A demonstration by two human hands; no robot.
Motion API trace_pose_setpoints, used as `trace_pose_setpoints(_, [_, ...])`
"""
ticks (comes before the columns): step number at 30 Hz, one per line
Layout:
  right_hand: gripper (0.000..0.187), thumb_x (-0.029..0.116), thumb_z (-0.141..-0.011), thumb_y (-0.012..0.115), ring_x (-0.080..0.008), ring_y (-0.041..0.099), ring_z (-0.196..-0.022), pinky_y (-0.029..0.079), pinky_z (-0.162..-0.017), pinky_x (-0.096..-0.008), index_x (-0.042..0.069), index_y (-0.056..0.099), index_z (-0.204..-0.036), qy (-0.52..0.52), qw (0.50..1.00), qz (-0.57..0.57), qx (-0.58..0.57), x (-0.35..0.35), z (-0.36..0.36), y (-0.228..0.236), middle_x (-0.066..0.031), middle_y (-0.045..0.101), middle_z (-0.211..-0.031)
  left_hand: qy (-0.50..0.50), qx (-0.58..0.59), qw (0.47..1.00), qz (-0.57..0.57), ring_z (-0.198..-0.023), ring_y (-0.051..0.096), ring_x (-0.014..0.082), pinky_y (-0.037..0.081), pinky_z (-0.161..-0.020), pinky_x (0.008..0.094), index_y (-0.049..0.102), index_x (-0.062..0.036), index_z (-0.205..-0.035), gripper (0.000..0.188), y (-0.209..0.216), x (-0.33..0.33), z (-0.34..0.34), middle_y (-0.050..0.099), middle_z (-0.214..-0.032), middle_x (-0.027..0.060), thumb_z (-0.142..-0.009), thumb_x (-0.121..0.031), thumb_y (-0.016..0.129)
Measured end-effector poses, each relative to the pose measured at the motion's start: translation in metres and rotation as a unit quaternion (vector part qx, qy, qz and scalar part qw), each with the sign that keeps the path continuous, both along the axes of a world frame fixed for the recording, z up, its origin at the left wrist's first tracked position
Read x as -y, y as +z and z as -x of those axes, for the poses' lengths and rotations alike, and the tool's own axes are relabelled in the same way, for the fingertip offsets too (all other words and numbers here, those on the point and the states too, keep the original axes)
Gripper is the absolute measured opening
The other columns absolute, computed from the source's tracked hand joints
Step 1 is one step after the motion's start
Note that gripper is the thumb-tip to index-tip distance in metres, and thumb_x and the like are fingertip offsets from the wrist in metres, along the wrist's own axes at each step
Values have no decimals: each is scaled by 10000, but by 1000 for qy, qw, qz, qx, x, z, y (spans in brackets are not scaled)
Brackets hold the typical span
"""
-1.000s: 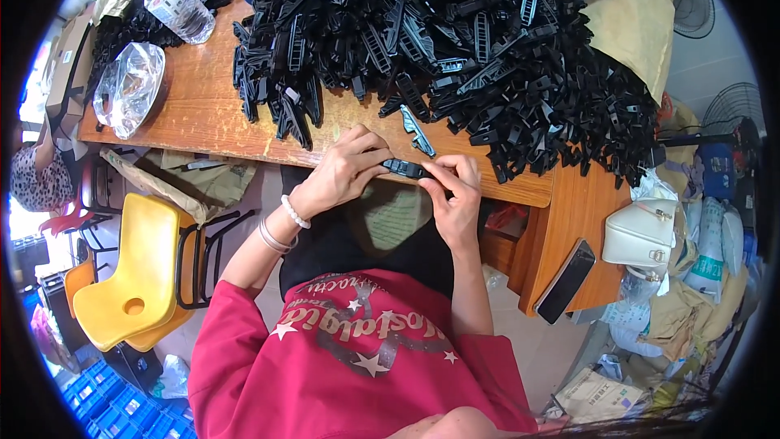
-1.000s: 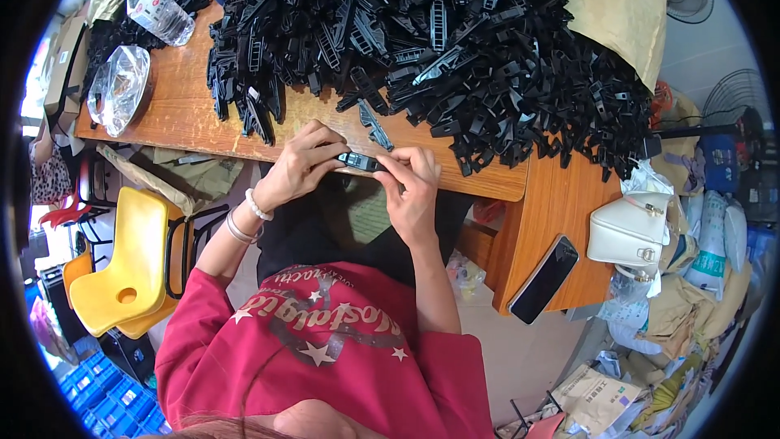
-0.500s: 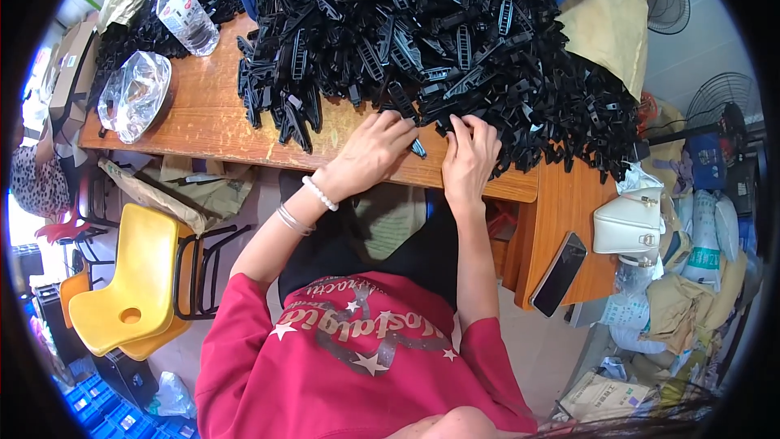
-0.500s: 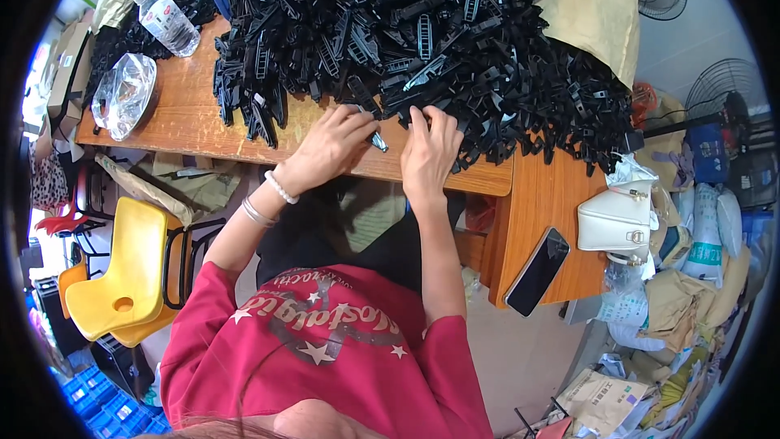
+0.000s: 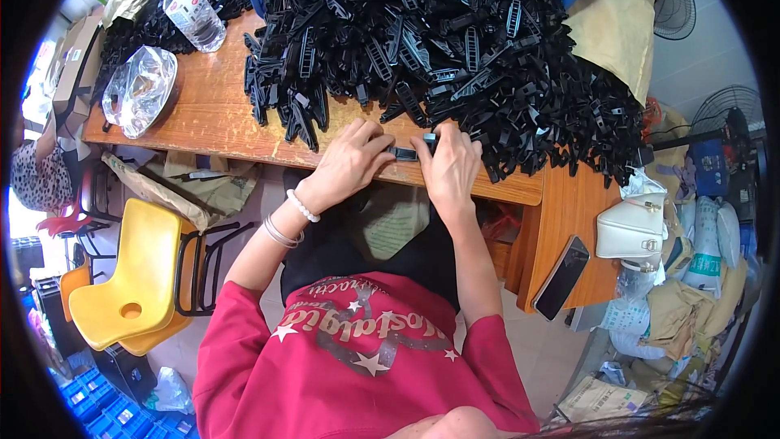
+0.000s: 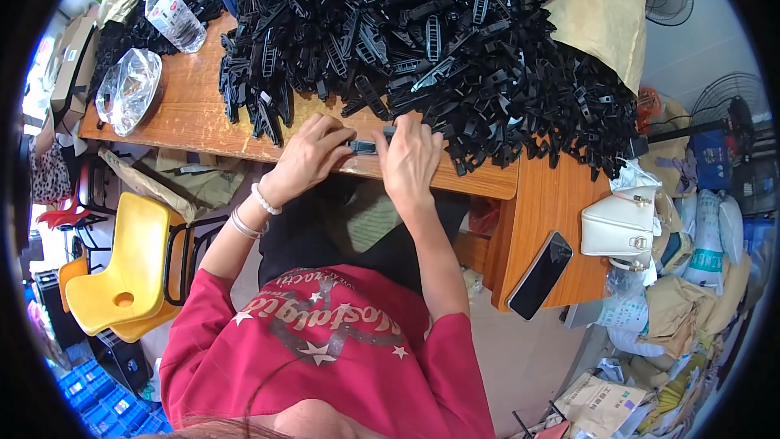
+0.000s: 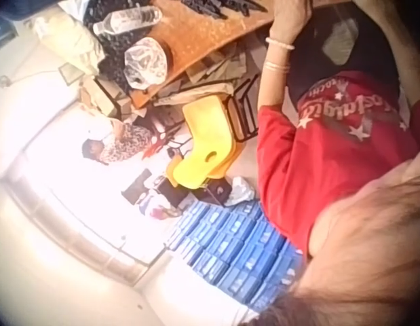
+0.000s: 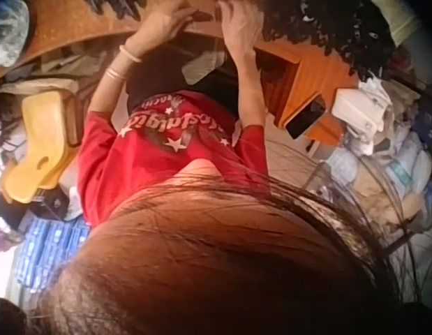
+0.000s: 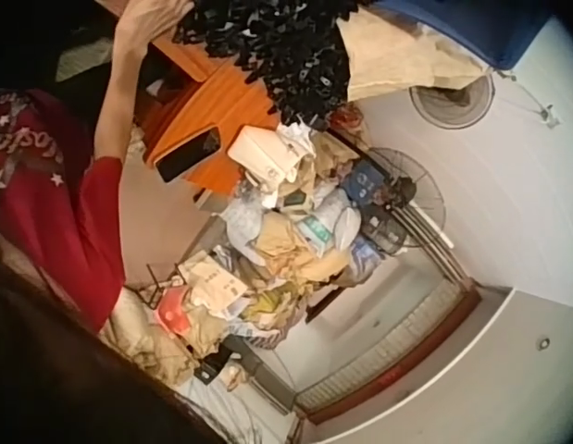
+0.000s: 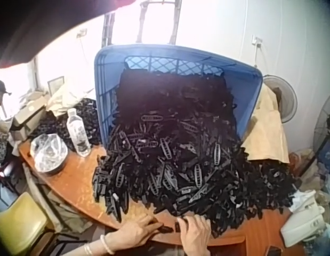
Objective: Inspect and sort small black plastic clips/fasteners from a bin at a workbench.
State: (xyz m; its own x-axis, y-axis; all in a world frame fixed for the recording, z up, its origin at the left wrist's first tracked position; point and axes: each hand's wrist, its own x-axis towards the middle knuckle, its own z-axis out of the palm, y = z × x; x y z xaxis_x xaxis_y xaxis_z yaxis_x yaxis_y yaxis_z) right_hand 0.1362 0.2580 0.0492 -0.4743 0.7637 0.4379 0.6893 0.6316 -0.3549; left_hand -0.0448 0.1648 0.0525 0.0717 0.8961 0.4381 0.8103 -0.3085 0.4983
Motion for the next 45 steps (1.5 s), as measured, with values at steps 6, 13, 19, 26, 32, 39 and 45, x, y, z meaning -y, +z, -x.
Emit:
trace_pose_setpoints(6, [325, 115, -834, 745, -312, 549, -870, 412, -803, -421, 32, 615, -1120, 84, 996, -8, -30, 5, -18, -4, -129, 573, -935, 7, 43, 999, 0, -921, 551, 314, 476, -833, 410, 656, -9, -1002, 217, -9, 13, 1, 573, -970, 119, -831, -109, 744])
trace_pose_setpoints(13, [345, -39, -790, 757, -295, 592, -893, 468, -790, -387, -4, 642, -1113, 113, 978, 9, -175, 18, -29, -5, -129, 612, -986, -3, 66, 998, -10, -913, 548, 309, 475, -821, 400, 667, -20, -1008, 213, -12, 11, 3, 572, -967, 111, -829, -107, 746])
trace_pose_setpoints(19, [293, -53, -818, 752, -124, 587, -740, 471, -655, -259, -71, 689, -1103, 138, 936, 232, -224, 28, -31, 1, -90, 652, -954, -3, 72, 997, -6, -901, 547, 293, 477, -797, 398, 703, -38, -1049, 242, -16, 10, 5, 575, -957, 97, -826, -120, 753])
trace_pose_setpoints(26, [240, -60, -803, 755, -159, 645, -823, 518, -674, -272, -90, 707, -1036, 139, 913, 328, -200, 17, -35, 8, -104, 636, -964, -14, 70, 997, 6, -884, 547, 291, 474, -788, 401, 712, -40, -1038, 239, -16, 9, 7, 582, -938, 91, -816, -120, 752])
trace_pose_setpoints(32, [254, -45, -743, 772, -245, 601, -908, 506, -705, -323, -52, 729, -993, 174, 939, 228, -188, 20, -15, 1, -99, 599, -949, -47, 74, 996, -2, -883, 545, 302, 471, -789, 409, 714, -27, -1027, 236, -20, 4, 4, 593, -945, 98, -805, -99, 748])
trace_pose_setpoints(39, [330, 21, -808, 775, -238, 611, -923, 496, -752, -322, 5, 703, -1129, 252, 923, 230, -178, 66, -47, 8, -108, 625, -1021, -47, 285, 957, 29, -974, 597, 251, 482, -872, 368, 711, -10, -1158, 431, 47, 26, 0, 629, -1033, 129, -879, -339, 706])
trace_pose_setpoints(45, [323, 39, -845, 739, -291, 620, -985, 491, -856, -364, 35, 707, -1166, 201, 919, 277, -195, 80, -44, 6, -123, 641, -1047, -325, 675, 660, -58, -1002, 602, 233, 482, -924, 368, 684, 5, -1200, 460, 147, 58, -43, 625, -1112, 145, -912, -351, 643])
